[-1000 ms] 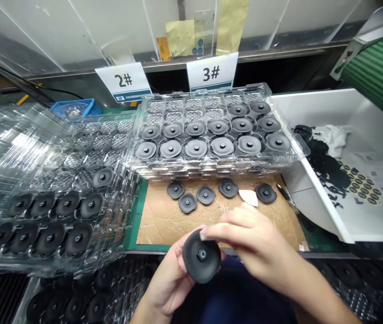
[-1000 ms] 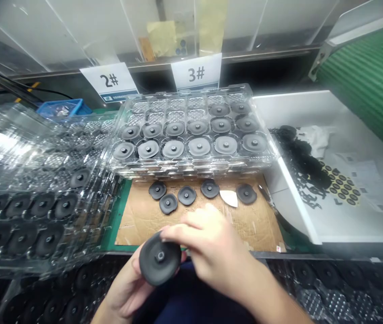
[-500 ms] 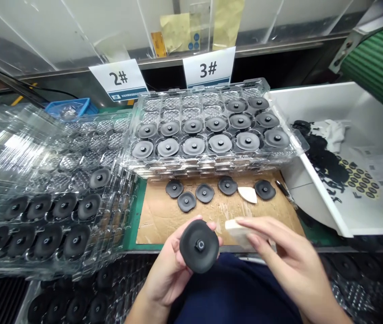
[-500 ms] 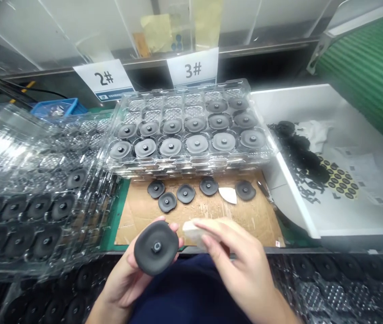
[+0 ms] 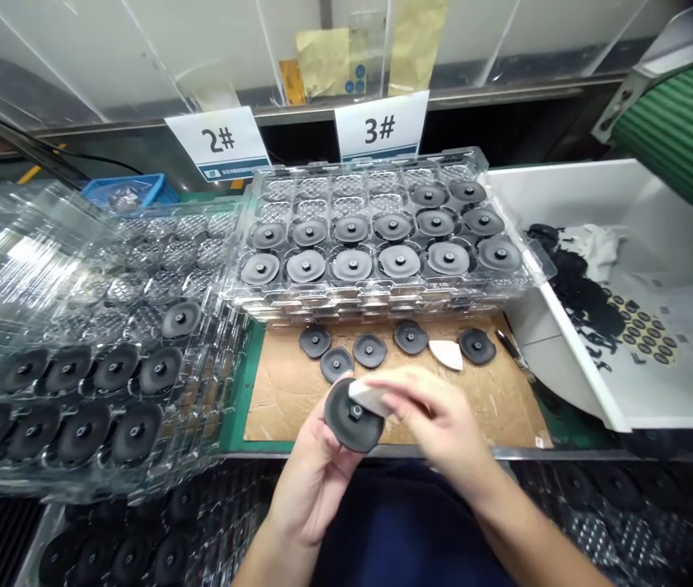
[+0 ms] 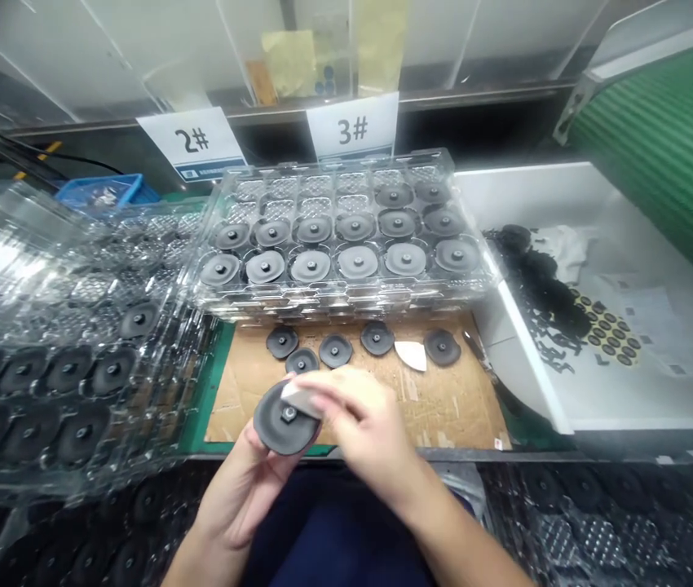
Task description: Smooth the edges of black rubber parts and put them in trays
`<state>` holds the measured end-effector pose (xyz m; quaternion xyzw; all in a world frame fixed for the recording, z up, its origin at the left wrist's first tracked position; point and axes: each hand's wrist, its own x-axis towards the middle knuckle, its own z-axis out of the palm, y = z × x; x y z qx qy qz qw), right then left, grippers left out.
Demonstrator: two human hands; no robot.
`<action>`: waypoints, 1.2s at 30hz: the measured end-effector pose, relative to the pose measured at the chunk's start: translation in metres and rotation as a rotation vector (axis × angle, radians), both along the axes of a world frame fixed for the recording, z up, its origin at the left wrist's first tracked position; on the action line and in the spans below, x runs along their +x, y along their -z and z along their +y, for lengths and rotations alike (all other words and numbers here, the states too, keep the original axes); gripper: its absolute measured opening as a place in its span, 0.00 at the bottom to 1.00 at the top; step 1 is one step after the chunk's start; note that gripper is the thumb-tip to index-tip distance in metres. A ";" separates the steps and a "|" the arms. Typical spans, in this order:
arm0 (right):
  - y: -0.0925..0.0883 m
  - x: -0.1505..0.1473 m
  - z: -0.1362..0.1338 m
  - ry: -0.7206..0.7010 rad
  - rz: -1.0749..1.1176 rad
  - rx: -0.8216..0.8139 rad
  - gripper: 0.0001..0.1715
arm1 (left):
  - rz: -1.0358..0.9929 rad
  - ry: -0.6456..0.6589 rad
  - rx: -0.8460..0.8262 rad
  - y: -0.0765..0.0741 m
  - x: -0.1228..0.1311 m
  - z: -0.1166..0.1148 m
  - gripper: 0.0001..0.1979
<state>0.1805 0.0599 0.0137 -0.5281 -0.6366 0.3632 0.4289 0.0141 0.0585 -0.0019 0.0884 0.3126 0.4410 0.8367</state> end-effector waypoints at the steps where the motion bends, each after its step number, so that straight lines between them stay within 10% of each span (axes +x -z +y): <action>1: 0.013 0.003 0.000 0.059 0.007 -0.092 0.13 | -0.010 -0.019 -0.019 0.000 0.000 0.002 0.22; 8: 0.082 0.023 -0.031 0.083 -0.123 -0.284 0.13 | -0.087 -0.031 -0.125 0.005 -0.008 0.007 0.25; 15: 0.004 0.000 -0.008 0.188 -0.065 -0.121 0.15 | -0.025 -0.017 -0.033 0.003 0.004 0.005 0.25; 19: -0.035 -0.025 -0.001 -0.089 -0.123 0.140 0.15 | 0.096 0.000 0.016 0.001 0.001 0.003 0.24; 22: -0.038 -0.029 0.003 -0.278 -0.156 0.036 0.13 | 0.185 -0.007 0.030 -0.001 0.000 0.002 0.24; 29: -0.038 -0.025 0.002 -0.153 -0.176 0.229 0.14 | 0.129 0.070 -0.013 -0.011 0.011 0.004 0.28; 36: -0.027 0.020 -0.021 -0.107 -0.210 0.034 0.15 | -0.046 0.050 0.014 -0.005 0.008 0.006 0.28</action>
